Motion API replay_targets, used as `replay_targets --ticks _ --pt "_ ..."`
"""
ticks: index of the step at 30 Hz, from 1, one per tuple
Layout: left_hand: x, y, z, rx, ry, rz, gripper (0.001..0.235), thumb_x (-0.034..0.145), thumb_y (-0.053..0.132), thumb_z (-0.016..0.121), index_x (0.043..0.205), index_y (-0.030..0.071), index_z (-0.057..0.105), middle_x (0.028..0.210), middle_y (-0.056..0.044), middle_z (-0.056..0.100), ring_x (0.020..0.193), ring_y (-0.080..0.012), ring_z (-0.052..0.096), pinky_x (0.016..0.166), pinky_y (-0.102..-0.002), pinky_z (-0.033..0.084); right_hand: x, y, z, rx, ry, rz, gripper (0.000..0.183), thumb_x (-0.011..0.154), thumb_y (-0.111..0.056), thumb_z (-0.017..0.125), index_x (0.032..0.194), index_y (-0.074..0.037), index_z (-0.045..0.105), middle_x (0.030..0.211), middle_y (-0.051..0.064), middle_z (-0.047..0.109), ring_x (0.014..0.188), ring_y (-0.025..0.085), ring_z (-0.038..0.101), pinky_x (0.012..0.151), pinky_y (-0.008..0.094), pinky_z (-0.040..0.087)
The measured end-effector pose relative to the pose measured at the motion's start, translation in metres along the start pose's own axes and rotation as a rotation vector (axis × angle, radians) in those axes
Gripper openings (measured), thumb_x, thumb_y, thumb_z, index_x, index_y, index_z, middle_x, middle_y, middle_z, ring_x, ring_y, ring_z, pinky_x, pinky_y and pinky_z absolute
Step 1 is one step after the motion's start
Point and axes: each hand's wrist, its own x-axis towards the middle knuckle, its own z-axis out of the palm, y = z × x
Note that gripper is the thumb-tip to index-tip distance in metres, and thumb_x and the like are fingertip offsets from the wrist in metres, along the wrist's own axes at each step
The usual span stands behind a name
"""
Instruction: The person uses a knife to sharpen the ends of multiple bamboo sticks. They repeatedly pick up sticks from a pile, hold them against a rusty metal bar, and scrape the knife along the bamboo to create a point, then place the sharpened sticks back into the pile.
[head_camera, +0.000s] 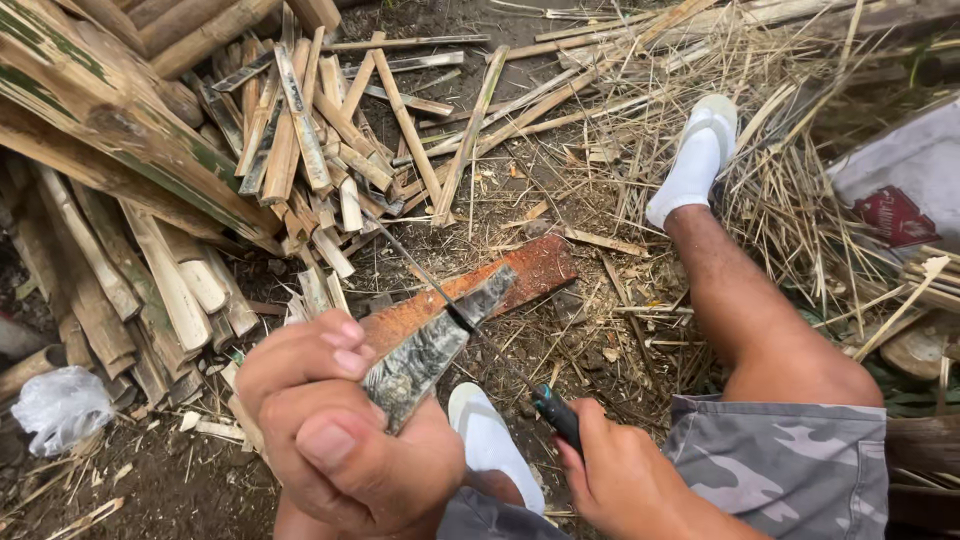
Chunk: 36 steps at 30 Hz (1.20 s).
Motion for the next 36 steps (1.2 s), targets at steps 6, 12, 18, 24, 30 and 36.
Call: replay_targets --ticks 6,12,18,24,30,36 --pt "-0.005 0.001 -0.008 -0.058 -0.013 -0.057 0.029 0.111 0.025 0.040 0.086 0.008 0.042 0.094 -0.010 0.049 0.084 -0.0212 0.054 0.075 -0.034 0.056 -0.015 -0.010 0.000 0.102 0.217 -0.343 0.044 0.084 -0.018 0.071 0.119 0.002 0.053 0.077 0.027 0.072 0.069 0.044 0.074 0.063 0.050 0.059" --pt "-0.007 0.011 0.011 -0.119 0.188 -0.153 0.039 0.108 0.031 0.046 0.080 0.005 0.037 0.084 -0.013 0.046 0.077 -0.0213 0.049 0.067 -0.034 0.050 0.033 0.008 0.011 -0.045 -0.005 0.063 0.029 0.094 -0.022 0.066 0.105 0.000 0.050 0.078 0.027 0.071 0.071 0.048 0.070 0.061 0.054 0.055" --pt "-0.008 0.002 0.001 -0.186 0.126 -0.203 0.045 0.112 0.030 0.045 0.078 0.004 0.034 0.084 -0.013 0.043 0.070 -0.0192 0.044 0.062 -0.032 0.045 0.050 0.020 0.032 0.031 0.016 -0.020 0.030 0.095 -0.023 0.063 0.106 0.001 0.048 0.069 0.026 0.068 0.064 0.048 0.070 0.056 0.054 0.055" --pt "0.023 -0.013 -0.018 -0.171 -0.081 -0.155 0.040 0.115 0.026 0.038 0.080 0.005 0.035 0.084 -0.011 0.048 0.066 -0.0180 0.049 0.058 -0.031 0.051 0.073 0.028 0.033 0.015 -0.016 0.090 0.030 0.095 -0.026 0.063 0.102 -0.001 0.049 0.068 0.027 0.067 0.065 0.049 0.068 0.058 0.055 0.054" --pt "0.037 -0.060 -0.015 -0.092 0.003 -0.129 0.037 0.114 0.024 0.039 0.084 0.003 0.038 0.089 -0.015 0.050 0.070 -0.0211 0.049 0.060 -0.032 0.047 0.035 -0.023 0.027 0.256 0.078 -0.271 0.031 0.094 -0.017 0.065 0.112 0.004 0.052 0.071 0.025 0.069 0.062 0.045 0.070 0.056 0.052 0.055" --pt "0.032 -0.096 -0.036 -0.366 0.184 -0.323 0.030 0.110 0.020 0.042 0.087 0.002 0.042 0.091 -0.015 0.051 0.077 -0.0218 0.050 0.063 -0.032 0.044 0.105 0.001 0.060 -0.014 -0.030 0.001 0.029 0.098 -0.020 0.064 0.109 0.003 0.050 0.070 0.024 0.068 0.061 0.045 0.068 0.054 0.052 0.054"
